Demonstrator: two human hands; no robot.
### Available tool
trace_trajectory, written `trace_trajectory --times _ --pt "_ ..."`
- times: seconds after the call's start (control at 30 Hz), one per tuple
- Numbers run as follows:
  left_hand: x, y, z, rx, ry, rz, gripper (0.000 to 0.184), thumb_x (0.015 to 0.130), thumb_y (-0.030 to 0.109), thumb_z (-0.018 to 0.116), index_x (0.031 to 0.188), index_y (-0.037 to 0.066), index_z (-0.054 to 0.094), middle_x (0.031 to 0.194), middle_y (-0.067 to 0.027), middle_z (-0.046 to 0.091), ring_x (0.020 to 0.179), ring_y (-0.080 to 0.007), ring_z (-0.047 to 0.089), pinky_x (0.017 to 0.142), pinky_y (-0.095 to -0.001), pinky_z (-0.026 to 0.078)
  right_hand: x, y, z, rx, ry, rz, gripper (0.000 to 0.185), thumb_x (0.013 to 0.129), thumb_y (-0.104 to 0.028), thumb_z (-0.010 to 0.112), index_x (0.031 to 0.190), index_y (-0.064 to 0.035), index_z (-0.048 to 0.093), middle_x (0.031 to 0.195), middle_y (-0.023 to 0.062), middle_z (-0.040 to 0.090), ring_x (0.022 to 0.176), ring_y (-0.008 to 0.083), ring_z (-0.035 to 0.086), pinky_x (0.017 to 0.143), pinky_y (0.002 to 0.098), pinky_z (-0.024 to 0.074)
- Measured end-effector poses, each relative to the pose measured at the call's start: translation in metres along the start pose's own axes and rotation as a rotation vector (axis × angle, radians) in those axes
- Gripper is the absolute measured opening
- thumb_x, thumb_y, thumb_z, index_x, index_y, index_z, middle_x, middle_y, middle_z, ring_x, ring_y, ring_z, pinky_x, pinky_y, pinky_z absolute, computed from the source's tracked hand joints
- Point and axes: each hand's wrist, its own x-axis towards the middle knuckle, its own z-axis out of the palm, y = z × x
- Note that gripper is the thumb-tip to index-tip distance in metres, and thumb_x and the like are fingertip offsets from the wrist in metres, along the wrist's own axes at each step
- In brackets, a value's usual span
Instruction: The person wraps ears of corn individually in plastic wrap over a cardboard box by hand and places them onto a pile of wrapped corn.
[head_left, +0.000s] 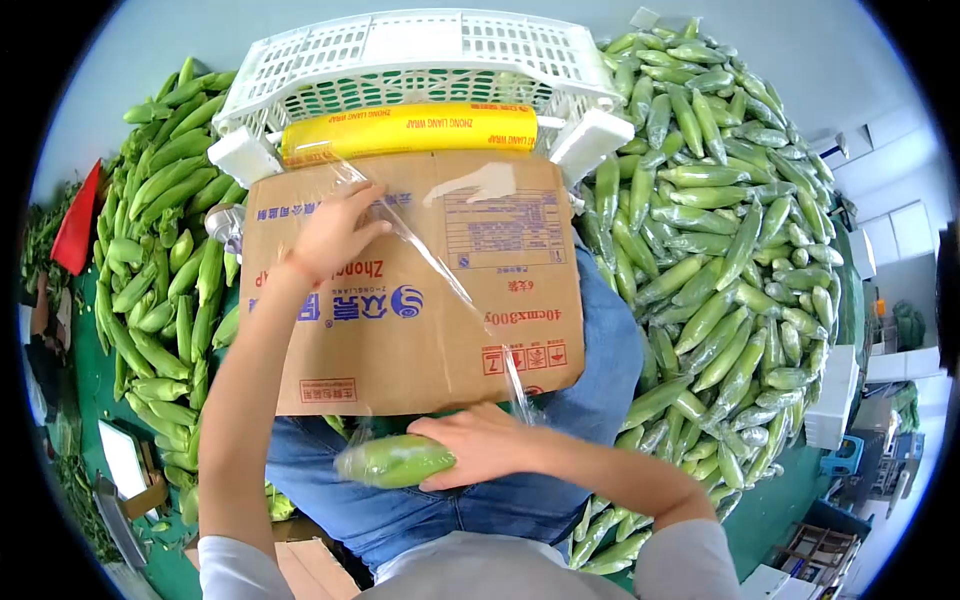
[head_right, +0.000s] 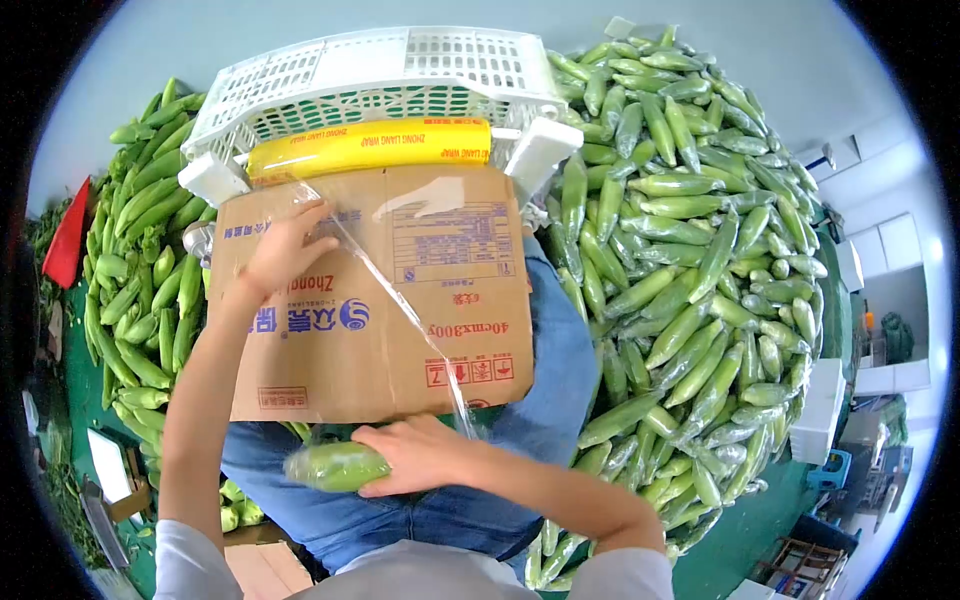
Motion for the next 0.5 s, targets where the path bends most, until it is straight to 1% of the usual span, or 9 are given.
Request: trace_trajectory --times 0.03,0.1,0.13,0.2,0.23,0.3,0.37,0.47,0.5 --pt "-0.022 0.015 0.000 -0.145 0.152 0.007 0.049 0.084 0.022 0.067 0.125 0.000 0.055 0.132 -0.0187 0.055 0.122 -0.0355 0.052 0.101 -0.0401 0.044 -0.012 0.007 0.018 0.301 0.166 0.105 0.067 0.082 -0.054 0.065 0.126 -0.0047 0.052 0.108 0.0205 0.066 0.095 0.0340 0.066 0.081 0.0440 0.0524" --pt "-0.083 0.076 -0.003 -0.359 0.137 0.012 0.049 0.083 0.020 0.069 0.127 0.003 0.058 0.136 -0.0203 0.052 0.132 -0.0370 0.044 0.108 -0.0453 0.037 -0.013 0.022 0.048 1.062 0.503 0.258 0.055 0.090 -0.043 0.061 0.124 -0.0002 0.053 0.114 0.0173 0.064 0.101 0.0259 0.064 0.086 0.0361 0.0505" --pt "-0.106 0.096 0.008 -0.320 0.086 0.172 0.053 0.079 0.021 0.072 0.128 0.005 0.059 0.140 -0.0216 0.048 0.134 -0.0376 0.042 0.109 -0.0464 0.035 -0.013 0.014 0.037 1.484 0.523 0.292 0.052 0.093 -0.045 0.055 0.117 0.0012 0.056 0.102 0.0158 0.066 0.087 0.0234 0.066 0.075 0.0329 0.0542" --pt "-0.117 0.117 0.021 -0.255 0.168 0.260 0.059 0.080 0.016 0.064 0.138 0.012 0.051 0.146 -0.0201 0.041 0.132 -0.0412 0.042 0.107 -0.0512 0.036 -0.016 0.001 0.028 2.018 0.106 0.262 0.062 0.093 -0.059 0.045 0.110 -0.0007 0.058 0.080 0.0143 0.064 0.062 0.0213 0.064 0.054 0.0302 0.0541" --pt "-0.122 0.127 0.029 -0.869 0.299 -0.028 0.059 0.081 0.015 0.061 0.139 0.014 0.049 0.137 -0.0187 0.048 0.126 -0.0392 0.046 0.101 -0.0503 0.042 -0.010 0.001 0.031 2.155 -0.116 0.008 0.066 0.092 -0.063 0.041 0.108 -0.0012 0.058 0.074 0.0134 0.061 0.056 0.0209 0.062 0.048 0.0305 0.0521" --pt "-0.124 0.137 0.035 -1.760 0.324 -0.200 0.053 0.083 0.013 0.057 0.135 0.015 0.048 0.119 -0.0155 0.056 0.113 -0.0346 0.054 0.089 -0.0471 0.049 0.009 -0.001 0.052 2.320 -0.457 -0.488 0.074 0.091 -0.070 0.033 0.106 -0.0021 0.058 0.065 0.0119 0.057 0.046 0.0200 0.056 0.039 0.0306 0.0483" --pt "-0.125 0.127 0.055 -2.321 0.124 0.128 0.044 0.085 0.012 0.055 0.128 0.013 0.050 0.102 -0.0120 0.060 0.100 -0.0295 0.059 0.079 -0.0426 0.053 0.024 -0.012 0.067 2.289 -0.625 -0.867 0.081 0.089 -0.075 0.028 0.109 -0.0026 0.058 0.060 0.0112 0.053 0.040 0.0186 0.052 0.034 0.0297 0.0448" --pt "-0.138 0.110 0.046 -1.897 0.269 -0.445 0.020 0.090 0.015 0.052 0.109 0.010 0.053 0.085 -0.0081 0.057 0.083 -0.0278 0.061 0.073 -0.0396 0.054 -0.019 -0.018 0.053 2.200 -0.092 -0.159 0.079 0.086 -0.073 0.044 0.133 -0.0091 0.047 0.081 0.0135 0.060 0.049 0.0151 0.056 0.038 0.0251 0.0447" --pt "-0.145 0.104 0.045 -1.743 0.384 -0.636 0.017 0.093 0.018 0.051 0.107 0.010 0.052 0.085 -0.0080 0.057 0.080 -0.0270 0.061 0.074 -0.0393 0.053 -0.025 -0.009 0.048 1.859 0.016 0.019 0.073 0.087 -0.063 0.054 0.134 -0.0084 0.046 0.089 0.0138 0.061 0.055 0.0162 0.059 0.044 0.0274 0.0477"
